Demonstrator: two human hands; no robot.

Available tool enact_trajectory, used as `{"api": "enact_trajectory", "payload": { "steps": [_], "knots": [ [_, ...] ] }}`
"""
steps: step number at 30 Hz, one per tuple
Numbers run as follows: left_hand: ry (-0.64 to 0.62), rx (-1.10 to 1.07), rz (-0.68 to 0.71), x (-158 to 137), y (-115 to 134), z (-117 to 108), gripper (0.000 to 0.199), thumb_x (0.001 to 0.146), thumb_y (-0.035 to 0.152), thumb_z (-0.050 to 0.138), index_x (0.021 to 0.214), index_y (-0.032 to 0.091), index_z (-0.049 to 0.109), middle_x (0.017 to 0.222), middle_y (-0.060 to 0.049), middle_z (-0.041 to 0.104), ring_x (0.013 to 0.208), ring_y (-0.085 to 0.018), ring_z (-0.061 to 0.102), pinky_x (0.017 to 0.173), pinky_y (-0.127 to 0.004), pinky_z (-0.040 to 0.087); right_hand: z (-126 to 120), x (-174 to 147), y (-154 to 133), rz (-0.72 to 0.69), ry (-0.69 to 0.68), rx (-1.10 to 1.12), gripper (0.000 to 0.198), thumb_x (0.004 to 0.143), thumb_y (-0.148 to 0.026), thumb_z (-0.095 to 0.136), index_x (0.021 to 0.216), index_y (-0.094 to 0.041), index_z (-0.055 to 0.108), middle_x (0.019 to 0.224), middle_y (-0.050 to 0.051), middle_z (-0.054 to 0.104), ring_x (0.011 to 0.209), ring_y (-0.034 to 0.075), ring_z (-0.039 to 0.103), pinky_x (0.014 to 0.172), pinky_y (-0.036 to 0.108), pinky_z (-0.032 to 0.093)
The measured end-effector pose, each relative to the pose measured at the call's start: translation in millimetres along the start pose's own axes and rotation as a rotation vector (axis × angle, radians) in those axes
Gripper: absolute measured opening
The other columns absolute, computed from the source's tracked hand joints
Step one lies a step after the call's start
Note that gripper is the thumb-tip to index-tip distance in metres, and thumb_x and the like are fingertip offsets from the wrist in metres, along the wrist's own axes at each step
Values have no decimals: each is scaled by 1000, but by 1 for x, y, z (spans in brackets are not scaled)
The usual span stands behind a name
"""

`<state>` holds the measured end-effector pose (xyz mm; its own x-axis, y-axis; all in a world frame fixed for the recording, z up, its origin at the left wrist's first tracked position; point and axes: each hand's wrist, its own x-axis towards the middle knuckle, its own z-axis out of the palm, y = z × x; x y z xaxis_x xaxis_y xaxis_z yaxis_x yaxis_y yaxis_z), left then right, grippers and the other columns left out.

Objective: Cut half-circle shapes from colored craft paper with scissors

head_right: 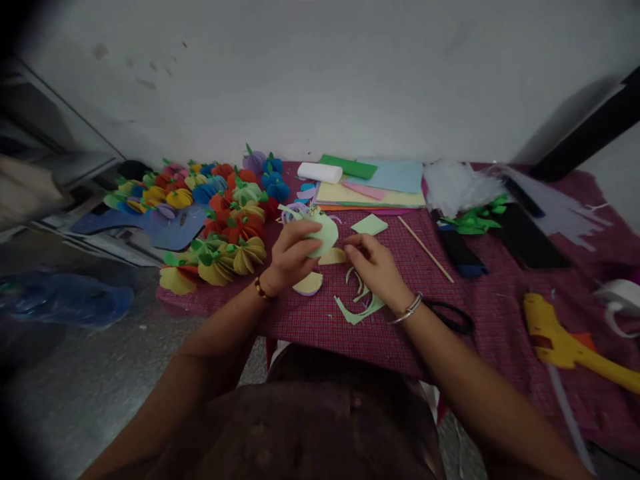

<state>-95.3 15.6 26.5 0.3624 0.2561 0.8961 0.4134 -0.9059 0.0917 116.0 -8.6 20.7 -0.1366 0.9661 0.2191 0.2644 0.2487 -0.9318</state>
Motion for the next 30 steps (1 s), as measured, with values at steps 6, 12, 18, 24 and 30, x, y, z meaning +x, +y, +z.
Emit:
{"api": "enact_trajectory", "payload": {
  "steps": [6, 12, 18, 24, 30],
  "knots": [
    [-114, -34, 137, 0, 13, 16, 23, 88, 7, 53, 107, 19, 59, 123, -12, 66, 123, -22, 59, 101, -43, 52, 4, -6, -14, 228, -83, 452, 35, 74, -54, 79, 72, -22, 63, 58, -3, 59, 51, 11, 51, 51, 24, 40],
    [41, -596, -815, 5, -1, 18, 19, 83, 19, 54, 102, 19, 58, 102, -6, 68, 89, -15, 65, 74, -30, 56, -6, 0, -11, 287, -7, 487, 36, 66, -46, 85, 66, -20, 60, 53, -4, 57, 48, 9, 47, 48, 22, 35],
    [-233, -1202, -1282, 12, 3, 12, 33, 82, 47, 65, 80, 16, 57, 61, 3, 54, 48, -6, 48, 44, -18, 36, -8, -4, -12, 192, -73, 215, 27, 75, -41, 75, 69, -20, 60, 56, -3, 57, 49, 10, 45, 48, 24, 34],
    [-273, -1161, -1249, 10, 10, 13, 46, 66, 48, 84, 74, 16, 53, 53, 8, 49, 41, -2, 40, 40, -16, 26, -8, -4, -9, 94, -136, 57, 26, 79, -36, 68, 66, -21, 53, 58, -4, 51, 52, 10, 43, 49, 25, 35],
    [-494, -1145, -1234, 9, 10, 12, 40, 67, 40, 84, 83, 15, 57, 66, 1, 64, 54, -8, 58, 52, -20, 46, -10, -2, -9, 54, -55, 35, 21, 82, -39, 66, 74, -21, 56, 61, -3, 53, 53, 12, 45, 50, 26, 37]
  ]
}}
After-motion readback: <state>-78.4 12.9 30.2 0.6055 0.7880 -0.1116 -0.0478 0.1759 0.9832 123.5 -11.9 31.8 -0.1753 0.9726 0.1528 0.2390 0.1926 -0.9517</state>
